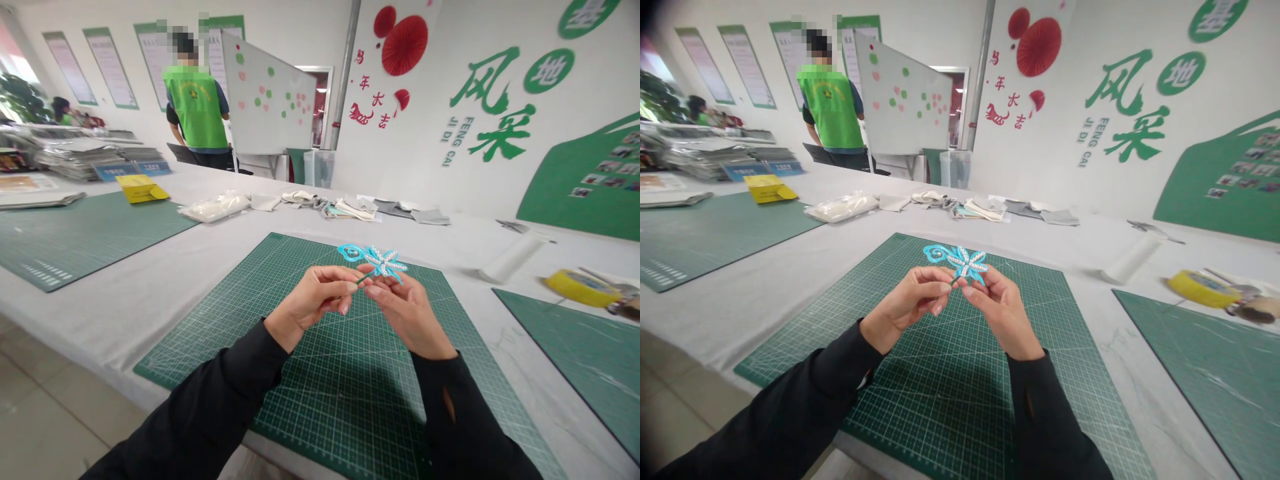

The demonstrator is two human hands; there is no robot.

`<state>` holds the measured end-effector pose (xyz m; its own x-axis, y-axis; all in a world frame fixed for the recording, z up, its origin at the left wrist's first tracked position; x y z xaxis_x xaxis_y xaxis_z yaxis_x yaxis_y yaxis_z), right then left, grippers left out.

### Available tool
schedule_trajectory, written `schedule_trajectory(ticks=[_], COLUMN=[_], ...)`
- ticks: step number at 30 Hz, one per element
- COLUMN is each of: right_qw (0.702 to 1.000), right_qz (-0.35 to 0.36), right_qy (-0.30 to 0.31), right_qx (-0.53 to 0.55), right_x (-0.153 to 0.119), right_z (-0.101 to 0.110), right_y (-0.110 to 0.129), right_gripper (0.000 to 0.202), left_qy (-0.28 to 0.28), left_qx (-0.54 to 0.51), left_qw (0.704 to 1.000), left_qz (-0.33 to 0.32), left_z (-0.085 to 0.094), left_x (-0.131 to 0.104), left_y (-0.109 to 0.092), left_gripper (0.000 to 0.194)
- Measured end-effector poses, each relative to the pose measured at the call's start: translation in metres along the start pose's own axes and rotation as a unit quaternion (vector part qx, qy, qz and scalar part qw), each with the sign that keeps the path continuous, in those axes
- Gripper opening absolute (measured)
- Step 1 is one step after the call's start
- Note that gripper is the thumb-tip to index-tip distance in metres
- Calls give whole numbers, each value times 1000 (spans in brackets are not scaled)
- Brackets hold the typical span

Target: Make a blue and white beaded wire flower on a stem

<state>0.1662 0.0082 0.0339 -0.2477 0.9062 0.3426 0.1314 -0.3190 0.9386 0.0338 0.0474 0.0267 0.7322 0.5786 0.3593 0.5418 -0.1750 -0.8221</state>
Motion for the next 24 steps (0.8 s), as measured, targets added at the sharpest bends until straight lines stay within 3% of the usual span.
schedule_trajectory(ticks=[4, 8, 15, 19, 24], right_qw=[998, 996, 986, 983, 989], right_qz=[28, 35, 36, 11, -7], right_qy=[-33, -77, -122, -95, -74], right_qx=[39, 31, -112, -156, -130], right_x=[4, 4, -3, -2, 0], right_z=[7, 14, 22, 18, 10], right_y=[-2, 0, 2, -5, -8], right_gripper=[8, 10, 13, 18, 16], left_qy=[13, 4, 7, 30, 23], left_qx=[14, 33, 70, 80, 74], left_qw=[1000, 999, 996, 992, 990], left_qz=[0, 9, 52, 89, 115], left_z=[-6, -13, -22, -24, -23], left_x=[-1, -3, -6, -7, -7], left_y=[-3, -6, -4, 6, 11], left_gripper=[5, 10, 16, 12, 15])
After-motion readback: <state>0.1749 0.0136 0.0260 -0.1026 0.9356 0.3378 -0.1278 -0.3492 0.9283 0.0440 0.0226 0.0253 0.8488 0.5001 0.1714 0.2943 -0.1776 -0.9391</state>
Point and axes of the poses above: each hand's wrist, its own x-axis towards the middle knuckle, its own z-axis out of the back of the hand, y = z × x, the point moved 5 cm from there along x, towards the middle knuckle, and after that the axes turned 13 degrees about y, right-handed, at the moved point
